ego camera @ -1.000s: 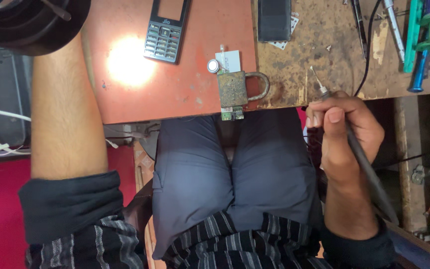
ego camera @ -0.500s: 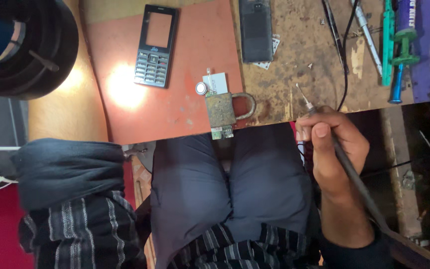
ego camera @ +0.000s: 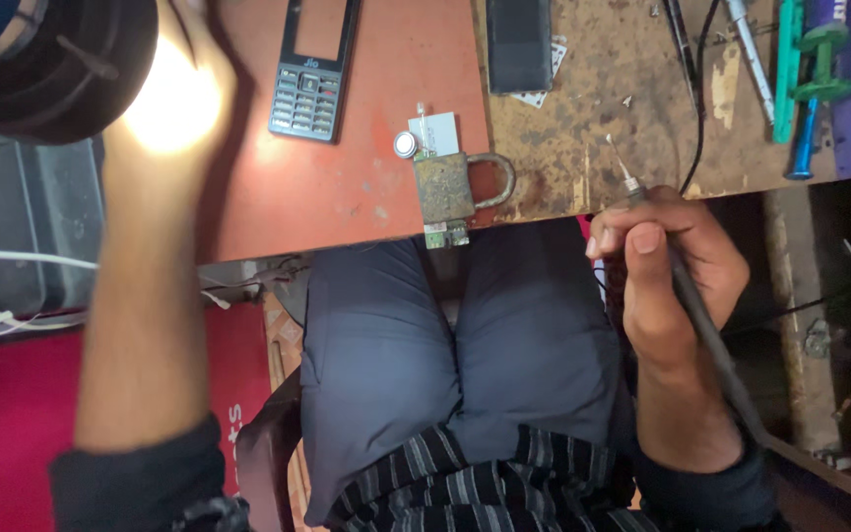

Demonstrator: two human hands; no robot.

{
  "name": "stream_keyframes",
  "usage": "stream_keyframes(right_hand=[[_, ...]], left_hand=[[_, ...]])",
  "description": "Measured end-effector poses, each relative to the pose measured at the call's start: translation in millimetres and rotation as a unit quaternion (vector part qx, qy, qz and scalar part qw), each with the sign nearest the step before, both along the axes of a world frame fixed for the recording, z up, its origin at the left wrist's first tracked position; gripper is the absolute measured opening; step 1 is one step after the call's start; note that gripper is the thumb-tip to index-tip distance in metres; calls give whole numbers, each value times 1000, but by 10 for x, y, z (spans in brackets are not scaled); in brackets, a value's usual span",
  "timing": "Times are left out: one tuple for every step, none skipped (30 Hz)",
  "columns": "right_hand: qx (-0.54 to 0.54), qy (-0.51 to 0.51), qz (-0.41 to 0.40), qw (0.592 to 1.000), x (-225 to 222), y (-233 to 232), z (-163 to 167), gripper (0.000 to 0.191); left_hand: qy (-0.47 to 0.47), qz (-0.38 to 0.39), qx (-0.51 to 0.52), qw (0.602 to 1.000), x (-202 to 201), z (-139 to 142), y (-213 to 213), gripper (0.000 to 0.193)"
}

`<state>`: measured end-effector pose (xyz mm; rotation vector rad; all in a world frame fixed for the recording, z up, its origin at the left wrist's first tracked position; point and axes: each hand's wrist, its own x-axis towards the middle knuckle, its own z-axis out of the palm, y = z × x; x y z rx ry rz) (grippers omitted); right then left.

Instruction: The person solders a small circuit board attached to a padlock-style device on a repair bench, holding the board with one hand and a soldering iron with the other. They open a drawer, take out a plastic component organizer, pick a small component, close the box, and resume soldering the board.

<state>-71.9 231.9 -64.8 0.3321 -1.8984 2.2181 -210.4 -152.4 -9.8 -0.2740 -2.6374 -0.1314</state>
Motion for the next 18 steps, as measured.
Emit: stream_keyframes(right_hand=[[13,9,-1,1000,37,-21,14,30],[18,14,1,1000,70,-48,27,28],[22,18,4,1000,104,-75,43,25],[15,20,12,1000,136,-116,54,23],[10,23,19,999,162,-160,64,22],[5,27,26,999,187,-204,75,22],[2,31,33,999,205,-251,82,22],[3,34,37,999,230,-283,97,24],[4,37,42,998,251,-315,109,26],[9,38,45,998,274,-339,123,29],[8,36,49,998,294,-361,134,31],[7,35,54,998,314,-379,145,33],[-1,32,61,998,330,-396,152,35],[-20,21,67,997,346,-407,160,36],[-38,11,73,997,357,-417,166,37],[-69,-7,79,994,372,-433,168,37],[-87,-22,83,993,379,-443,170,35],[-105,-37,86,990,387,-454,169,34]], left_hand=[[10,-11,6,1000,185,14,34,6],[17,-22,18,999,416,21,93,6],[15,-32,36,999,632,39,158,6],[13,-42,51,998,846,66,230,7],[-2,-55,85,995,1051,98,319,7],[-26,-69,130,989,1266,153,417,7],[-57,-83,181,978,1422,214,509,6],[-66,-86,208,972,1575,278,611,8],[-75,-90,236,965,1700,337,709,9],[-81,-102,257,958,1789,391,790,10],[-88,-114,279,949,1858,431,864,11],[-77,-135,267,951,1902,454,929,11],[-65,-156,255,952,1944,464,983,13],[-53,-176,244,952,1982,459,1035,16],[-47,-182,234,954,2020,443,1083,17],[-41,-188,223,956,2057,419,1125,18],[-35,-193,212,957,2089,393,1156,19],[-28,-195,202,959,2115,364,1177,19]])
